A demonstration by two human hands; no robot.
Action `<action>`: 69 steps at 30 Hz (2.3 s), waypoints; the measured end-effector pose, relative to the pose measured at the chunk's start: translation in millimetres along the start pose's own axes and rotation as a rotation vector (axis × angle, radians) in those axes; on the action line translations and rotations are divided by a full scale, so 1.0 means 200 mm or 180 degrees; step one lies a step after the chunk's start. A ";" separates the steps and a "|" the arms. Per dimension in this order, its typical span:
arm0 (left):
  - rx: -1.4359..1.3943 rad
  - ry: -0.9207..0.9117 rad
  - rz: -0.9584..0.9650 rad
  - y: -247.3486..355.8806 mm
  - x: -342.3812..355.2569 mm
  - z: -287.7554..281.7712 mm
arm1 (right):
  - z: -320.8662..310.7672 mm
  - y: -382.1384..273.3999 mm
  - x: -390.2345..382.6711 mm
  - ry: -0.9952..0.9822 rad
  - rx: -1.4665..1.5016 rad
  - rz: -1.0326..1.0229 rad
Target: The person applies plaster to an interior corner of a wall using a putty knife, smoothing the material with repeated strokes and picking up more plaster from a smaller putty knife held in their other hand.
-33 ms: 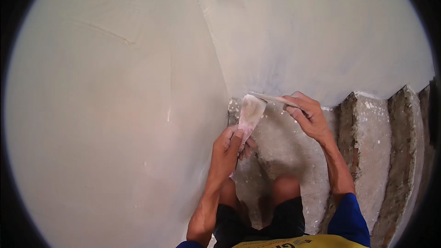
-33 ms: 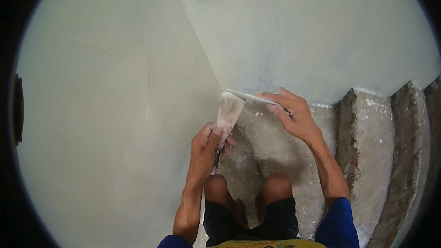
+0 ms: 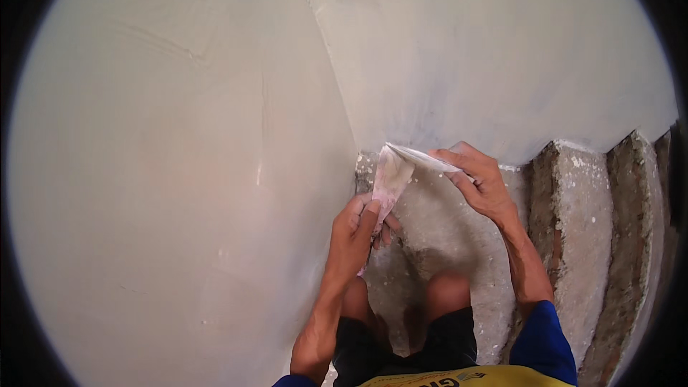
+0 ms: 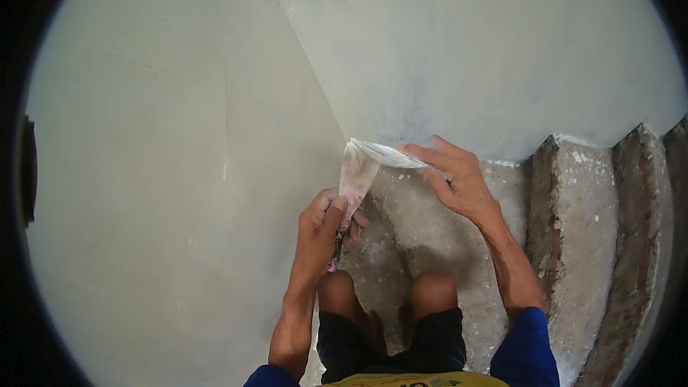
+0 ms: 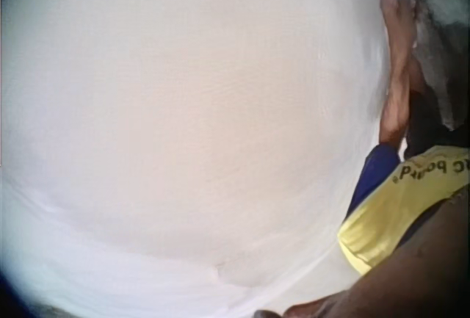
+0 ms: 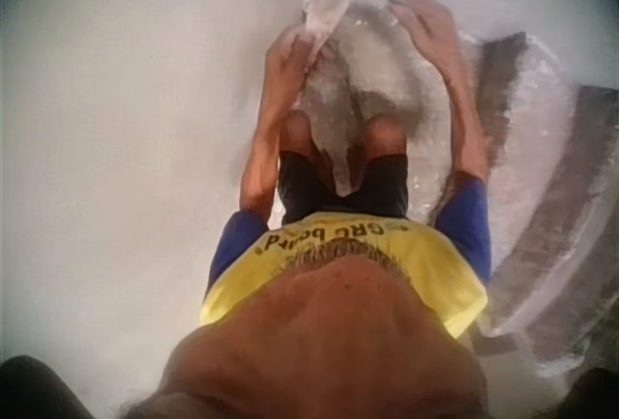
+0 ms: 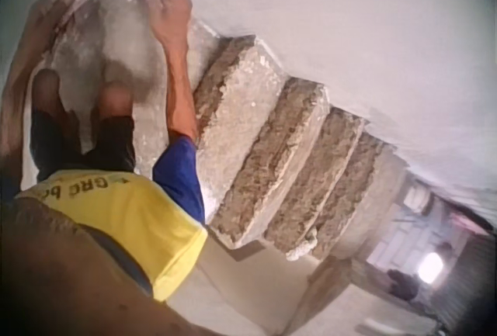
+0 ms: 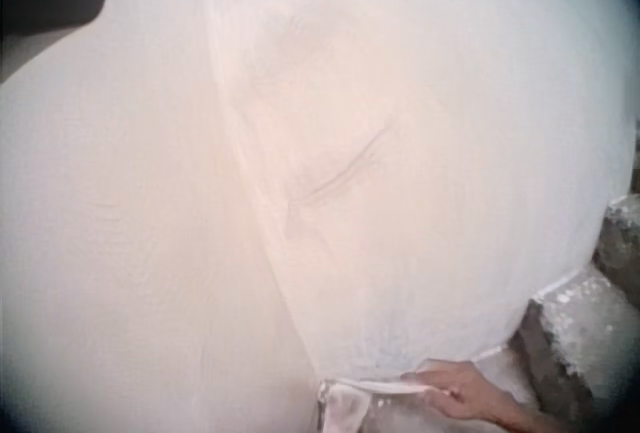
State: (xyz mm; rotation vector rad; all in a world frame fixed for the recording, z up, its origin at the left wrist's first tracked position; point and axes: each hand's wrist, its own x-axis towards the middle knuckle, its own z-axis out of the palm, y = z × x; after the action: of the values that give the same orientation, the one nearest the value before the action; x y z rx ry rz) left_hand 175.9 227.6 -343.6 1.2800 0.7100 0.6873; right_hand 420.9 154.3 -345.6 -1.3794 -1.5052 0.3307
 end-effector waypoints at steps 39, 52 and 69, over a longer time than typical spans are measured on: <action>0.2253 0.0053 0.2167 -0.54 -0.15 -0.28 | -0.06 -0.24 -0.12 0.0301 0.2307 0.0855; 0.0162 0.0271 -0.0307 -1.05 -0.47 -0.37 | -0.33 -0.24 0.59 0.2079 -0.2768 -0.1599; -0.1627 -0.0101 -0.0350 -1.77 -0.31 -0.43 | -0.63 -0.02 0.63 0.2004 -0.4896 -0.0846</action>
State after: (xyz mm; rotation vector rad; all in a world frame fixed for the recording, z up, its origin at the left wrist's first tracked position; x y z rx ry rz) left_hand 92.0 175.9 -698.8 0.7759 0.5285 0.7007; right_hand 541.8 209.0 -225.9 -2.0074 -1.2570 -1.6020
